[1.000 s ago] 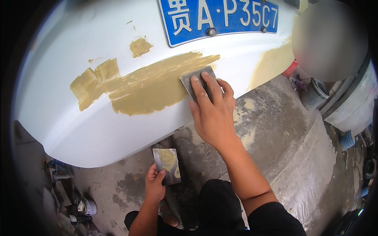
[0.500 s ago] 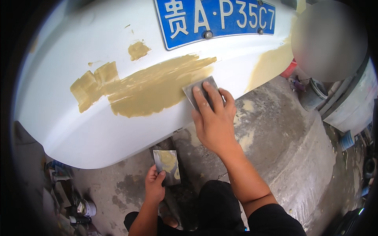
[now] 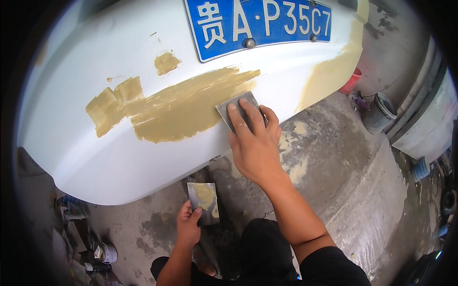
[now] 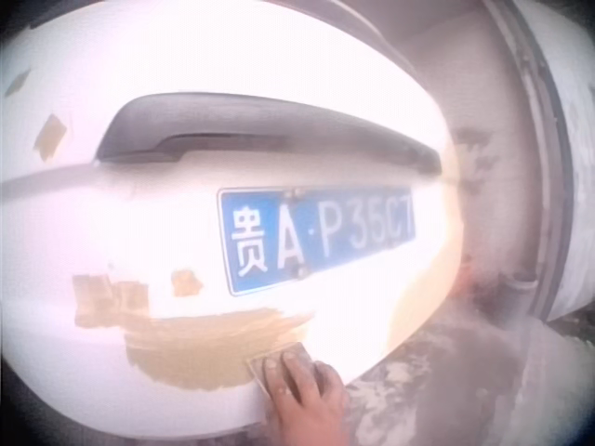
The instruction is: The person applies beige body filler to the rear panel of a white vehicle using a handheld spreader and a mixing board.
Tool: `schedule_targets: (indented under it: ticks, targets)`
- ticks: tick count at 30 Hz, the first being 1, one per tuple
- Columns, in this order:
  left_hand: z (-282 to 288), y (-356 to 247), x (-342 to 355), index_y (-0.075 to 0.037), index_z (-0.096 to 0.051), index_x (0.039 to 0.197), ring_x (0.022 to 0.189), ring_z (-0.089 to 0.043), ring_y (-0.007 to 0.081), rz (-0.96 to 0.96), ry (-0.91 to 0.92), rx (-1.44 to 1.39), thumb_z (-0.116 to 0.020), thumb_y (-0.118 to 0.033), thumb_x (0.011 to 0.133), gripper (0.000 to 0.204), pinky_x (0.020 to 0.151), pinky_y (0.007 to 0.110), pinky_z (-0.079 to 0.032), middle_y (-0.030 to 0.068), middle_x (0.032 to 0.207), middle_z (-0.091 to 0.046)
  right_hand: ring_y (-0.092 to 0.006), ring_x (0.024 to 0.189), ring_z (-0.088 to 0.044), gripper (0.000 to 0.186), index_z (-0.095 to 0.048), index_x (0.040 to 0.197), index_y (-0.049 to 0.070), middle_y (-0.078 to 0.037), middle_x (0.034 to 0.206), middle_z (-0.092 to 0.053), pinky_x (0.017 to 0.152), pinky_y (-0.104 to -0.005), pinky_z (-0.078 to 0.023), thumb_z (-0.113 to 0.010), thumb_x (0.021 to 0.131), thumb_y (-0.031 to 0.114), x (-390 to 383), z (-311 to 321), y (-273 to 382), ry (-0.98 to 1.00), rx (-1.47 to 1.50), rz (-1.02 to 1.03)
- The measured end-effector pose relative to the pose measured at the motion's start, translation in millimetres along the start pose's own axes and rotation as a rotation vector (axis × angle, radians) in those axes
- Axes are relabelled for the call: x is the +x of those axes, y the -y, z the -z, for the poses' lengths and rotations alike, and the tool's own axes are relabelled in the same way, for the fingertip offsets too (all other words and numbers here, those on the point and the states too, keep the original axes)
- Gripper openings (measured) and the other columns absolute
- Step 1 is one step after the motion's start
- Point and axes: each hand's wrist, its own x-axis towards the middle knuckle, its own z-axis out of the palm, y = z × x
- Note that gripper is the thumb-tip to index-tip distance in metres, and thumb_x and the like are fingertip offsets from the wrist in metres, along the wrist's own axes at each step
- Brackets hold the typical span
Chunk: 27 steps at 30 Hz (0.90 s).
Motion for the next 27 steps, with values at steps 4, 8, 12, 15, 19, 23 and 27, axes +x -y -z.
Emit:
schedule_targets:
  ticks: [4,8,12,15,19,23,27]
  targets:
    - [-0.6,2.4,0.1,0.002,-0.050,0.129,0.103,-0.060,0.0138,0.007,0.022,0.011,-0.054,0.002,0.093,0.037,0.092,0.029,-0.047,0.0077,0.116,-0.064,-0.0445,0.118,-0.039,0.053,-0.055,0.132,0.012,-0.011,0.139,-0.045,0.095,-0.0533,-0.035,-0.063,0.080,0.009,18.6,-7.2,14.8,-0.061,0.045,0.038]
    - [1.4,4.2,-0.6,0.001,-0.050,0.130,0.104,-0.060,0.0137,-0.019,-0.010,0.013,-0.053,0.002,0.093,0.038,0.093,0.029,-0.046,0.0078,0.117,-0.063,-0.0447,0.115,-0.041,0.053,-0.054,0.132,0.012,-0.012,0.138,-0.046,0.091,-0.0538,-0.036,-0.063,0.080,0.010,-1.1,-27.7,16.8,-0.088,0.027,0.053]
    - [0.2,1.8,2.1,0.000,-0.051,0.128,0.103,-0.061,0.0150,-0.016,-0.013,-0.024,-0.055,0.002,0.091,0.037,0.091,0.032,-0.050,0.0076,0.117,-0.063,-0.0448,0.115,-0.041,0.053,-0.054,0.132,0.012,-0.012,0.139,-0.045,0.090,-0.0549,-0.036,-0.063,0.080,0.010,-32.7,-44.0,6.0,-0.037,0.009,0.039]
    - [3.1,1.0,0.3,0.001,-0.050,0.129,0.104,-0.060,0.0146,-0.030,-0.018,-0.028,-0.054,0.002,0.091,0.038,0.093,0.031,-0.047,0.0076,0.118,-0.063,-0.0447,0.115,-0.041,0.053,-0.054,0.132,0.012,-0.012,0.140,-0.044,0.090,-0.0548,-0.036,-0.064,0.080,0.011,-41.2,-41.1,5.5,0.012,-0.003,0.016]
    - [4.8,-0.8,-4.1,0.001,-0.050,0.130,0.106,-0.059,0.0143,-0.042,-0.017,-0.025,-0.053,0.003,0.092,0.038,0.094,0.030,-0.045,0.0076,0.118,-0.063,-0.0443,0.115,-0.041,0.053,-0.053,0.132,0.011,-0.013,0.139,-0.044,0.091,-0.0542,-0.037,-0.064,0.081,0.013,-19.4,-3.8,7.7,-0.026,0.030,-0.018]
    - [1.9,-4.9,-4.6,0.002,-0.051,0.129,0.106,-0.059,0.0140,-0.026,0.006,-0.042,-0.054,0.002,0.092,0.038,0.094,0.029,-0.045,0.0074,0.118,-0.063,-0.0453,0.115,-0.040,0.053,-0.051,0.133,0.009,-0.014,0.138,-0.044,0.089,-0.0543,-0.037,-0.062,0.082,0.015,10.2,-5.0,24.9,-0.062,0.049,-0.007]
    - [7.2,-8.3,-5.4,0.002,-0.050,0.129,0.106,-0.059,0.0136,-0.040,-0.026,-0.034,-0.054,0.002,0.092,0.038,0.093,0.029,-0.046,0.0075,0.118,-0.063,-0.0463,0.112,-0.042,0.055,-0.051,0.135,0.010,-0.016,0.138,-0.044,0.086,-0.0550,-0.038,-0.063,0.081,0.014,-3.8,-26.7,56.3,-0.030,0.073,-0.004]
